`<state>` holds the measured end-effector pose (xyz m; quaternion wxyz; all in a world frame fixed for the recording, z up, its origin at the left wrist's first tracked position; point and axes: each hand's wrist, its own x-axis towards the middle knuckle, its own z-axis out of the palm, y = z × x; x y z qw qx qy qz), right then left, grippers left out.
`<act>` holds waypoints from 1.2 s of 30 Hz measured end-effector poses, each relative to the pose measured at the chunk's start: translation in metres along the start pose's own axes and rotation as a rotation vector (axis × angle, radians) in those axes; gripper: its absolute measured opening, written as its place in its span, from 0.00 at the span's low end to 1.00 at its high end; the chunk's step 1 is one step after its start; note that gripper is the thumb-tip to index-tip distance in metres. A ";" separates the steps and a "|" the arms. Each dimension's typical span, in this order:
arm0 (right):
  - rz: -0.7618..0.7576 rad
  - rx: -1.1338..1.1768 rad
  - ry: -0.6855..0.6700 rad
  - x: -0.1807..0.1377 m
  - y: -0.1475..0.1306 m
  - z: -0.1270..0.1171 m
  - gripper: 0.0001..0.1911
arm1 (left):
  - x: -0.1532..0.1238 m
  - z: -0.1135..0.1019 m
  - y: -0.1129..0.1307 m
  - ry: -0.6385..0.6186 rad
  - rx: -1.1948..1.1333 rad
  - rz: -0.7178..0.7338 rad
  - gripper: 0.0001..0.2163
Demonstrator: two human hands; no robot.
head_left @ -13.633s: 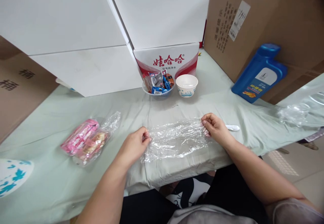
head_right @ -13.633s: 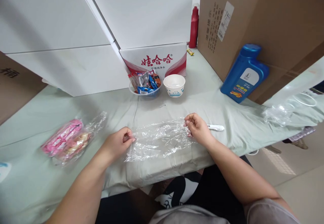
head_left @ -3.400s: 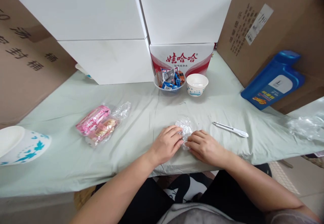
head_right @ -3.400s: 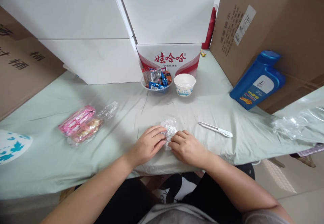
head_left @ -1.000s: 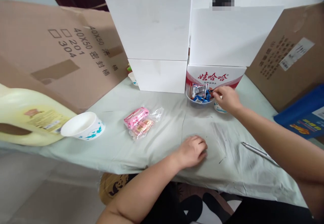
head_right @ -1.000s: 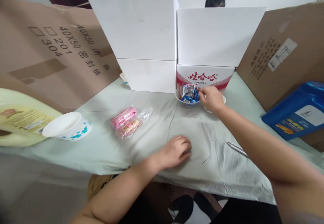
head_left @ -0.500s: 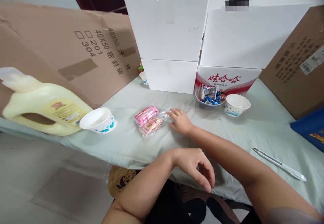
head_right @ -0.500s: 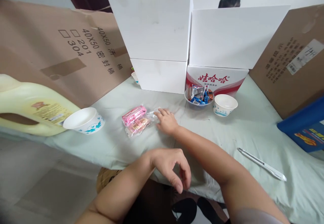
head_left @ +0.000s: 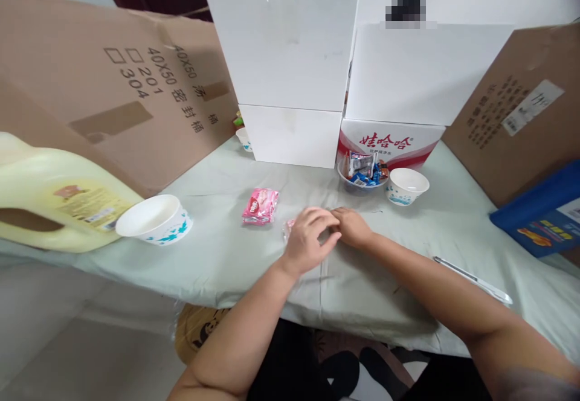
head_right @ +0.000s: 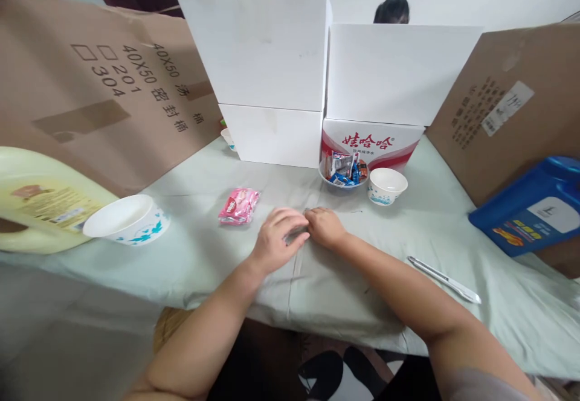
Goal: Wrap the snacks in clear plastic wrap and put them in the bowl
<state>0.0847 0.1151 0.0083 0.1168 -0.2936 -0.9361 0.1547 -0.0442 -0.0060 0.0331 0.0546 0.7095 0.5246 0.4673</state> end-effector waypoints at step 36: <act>0.385 -0.178 0.183 -0.197 0.049 -0.072 0.16 | -0.009 0.059 0.015 -0.285 0.277 0.243 0.10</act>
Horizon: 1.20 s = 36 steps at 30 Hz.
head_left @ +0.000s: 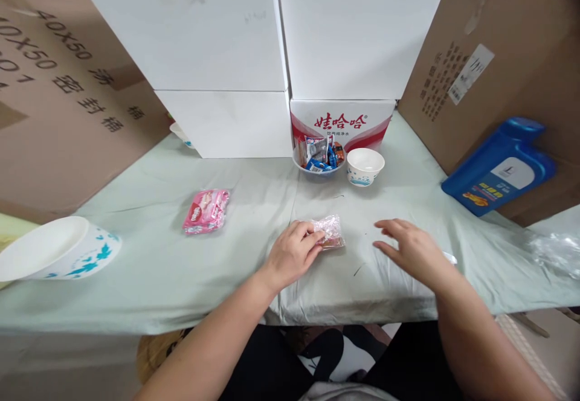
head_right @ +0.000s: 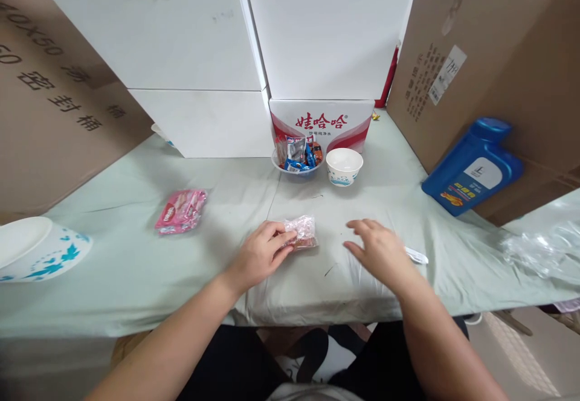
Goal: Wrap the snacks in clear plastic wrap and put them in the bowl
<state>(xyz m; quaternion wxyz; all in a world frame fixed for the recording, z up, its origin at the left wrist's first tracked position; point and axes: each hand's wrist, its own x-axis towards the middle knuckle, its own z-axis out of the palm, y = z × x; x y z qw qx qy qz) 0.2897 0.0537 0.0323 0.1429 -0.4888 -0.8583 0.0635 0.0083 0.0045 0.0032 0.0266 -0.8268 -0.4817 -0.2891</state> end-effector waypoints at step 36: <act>-0.287 0.232 0.159 0.018 -0.010 0.039 0.30 | 0.001 0.008 -0.001 -0.031 -0.278 -0.043 0.10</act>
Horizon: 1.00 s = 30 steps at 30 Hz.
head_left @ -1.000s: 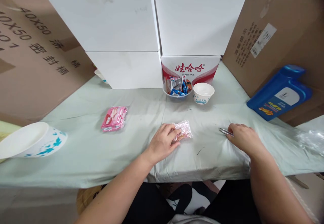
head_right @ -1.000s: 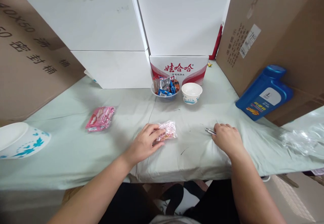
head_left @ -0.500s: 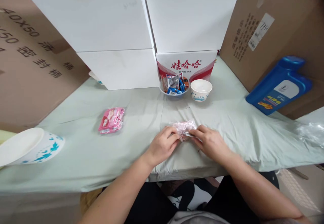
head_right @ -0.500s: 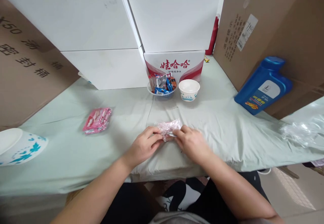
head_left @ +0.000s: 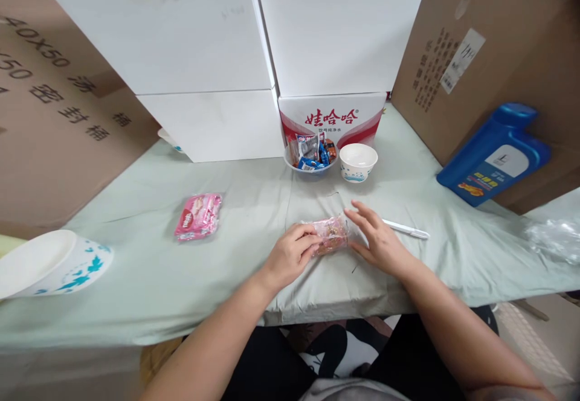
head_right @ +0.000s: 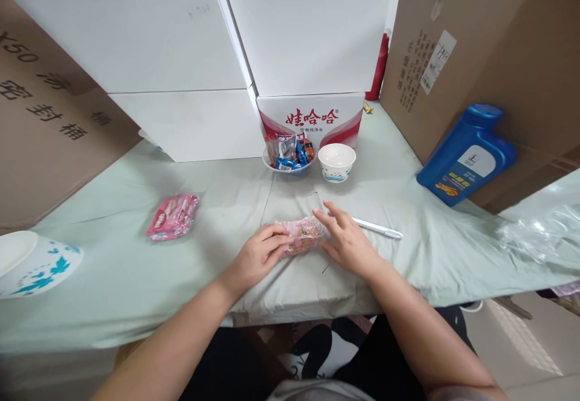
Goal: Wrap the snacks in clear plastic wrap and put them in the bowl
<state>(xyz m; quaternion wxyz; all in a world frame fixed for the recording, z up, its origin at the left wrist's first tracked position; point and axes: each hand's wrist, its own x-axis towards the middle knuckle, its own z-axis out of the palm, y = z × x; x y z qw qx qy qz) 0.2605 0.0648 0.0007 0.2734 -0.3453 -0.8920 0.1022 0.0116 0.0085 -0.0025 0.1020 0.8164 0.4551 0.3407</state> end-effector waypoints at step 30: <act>-0.060 -0.057 0.163 -0.004 -0.012 0.005 0.11 | -0.002 -0.019 -0.021 0.113 0.192 -0.216 0.09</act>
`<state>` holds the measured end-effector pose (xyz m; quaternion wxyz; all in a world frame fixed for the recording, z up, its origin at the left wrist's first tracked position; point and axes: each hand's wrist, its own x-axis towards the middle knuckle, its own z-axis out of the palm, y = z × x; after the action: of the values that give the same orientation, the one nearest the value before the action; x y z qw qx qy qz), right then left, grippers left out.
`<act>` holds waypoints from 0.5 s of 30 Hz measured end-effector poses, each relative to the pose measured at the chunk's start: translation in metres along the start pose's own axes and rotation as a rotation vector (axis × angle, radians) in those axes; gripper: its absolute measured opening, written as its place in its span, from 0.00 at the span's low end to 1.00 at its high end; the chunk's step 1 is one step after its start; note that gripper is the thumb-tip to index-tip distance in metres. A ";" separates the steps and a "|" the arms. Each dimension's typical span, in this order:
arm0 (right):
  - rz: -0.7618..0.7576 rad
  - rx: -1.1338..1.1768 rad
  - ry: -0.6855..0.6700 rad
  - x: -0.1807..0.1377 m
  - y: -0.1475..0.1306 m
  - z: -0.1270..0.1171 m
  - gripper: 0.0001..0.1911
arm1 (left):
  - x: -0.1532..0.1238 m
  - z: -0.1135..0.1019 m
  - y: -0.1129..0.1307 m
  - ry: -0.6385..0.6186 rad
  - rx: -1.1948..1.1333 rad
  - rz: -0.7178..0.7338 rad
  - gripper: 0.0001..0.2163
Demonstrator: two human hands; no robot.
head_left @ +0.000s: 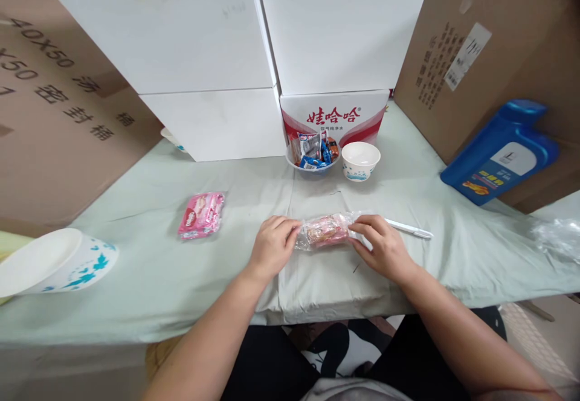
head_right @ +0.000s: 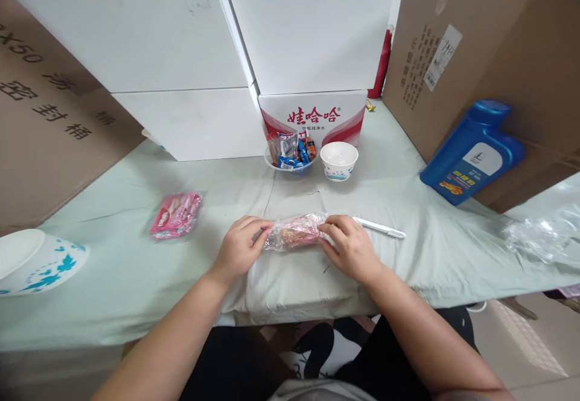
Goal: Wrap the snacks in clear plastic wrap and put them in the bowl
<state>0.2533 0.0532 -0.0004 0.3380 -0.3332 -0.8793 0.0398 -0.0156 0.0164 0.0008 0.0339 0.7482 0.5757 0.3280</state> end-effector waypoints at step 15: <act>0.121 0.051 -0.187 0.001 0.009 0.003 0.11 | 0.001 -0.005 -0.004 0.333 -0.106 -0.217 0.08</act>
<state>0.2559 0.0609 -0.0048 0.2598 -0.3717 -0.8840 0.1134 -0.0218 0.0169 0.0033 0.0125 0.6144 0.6327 0.4713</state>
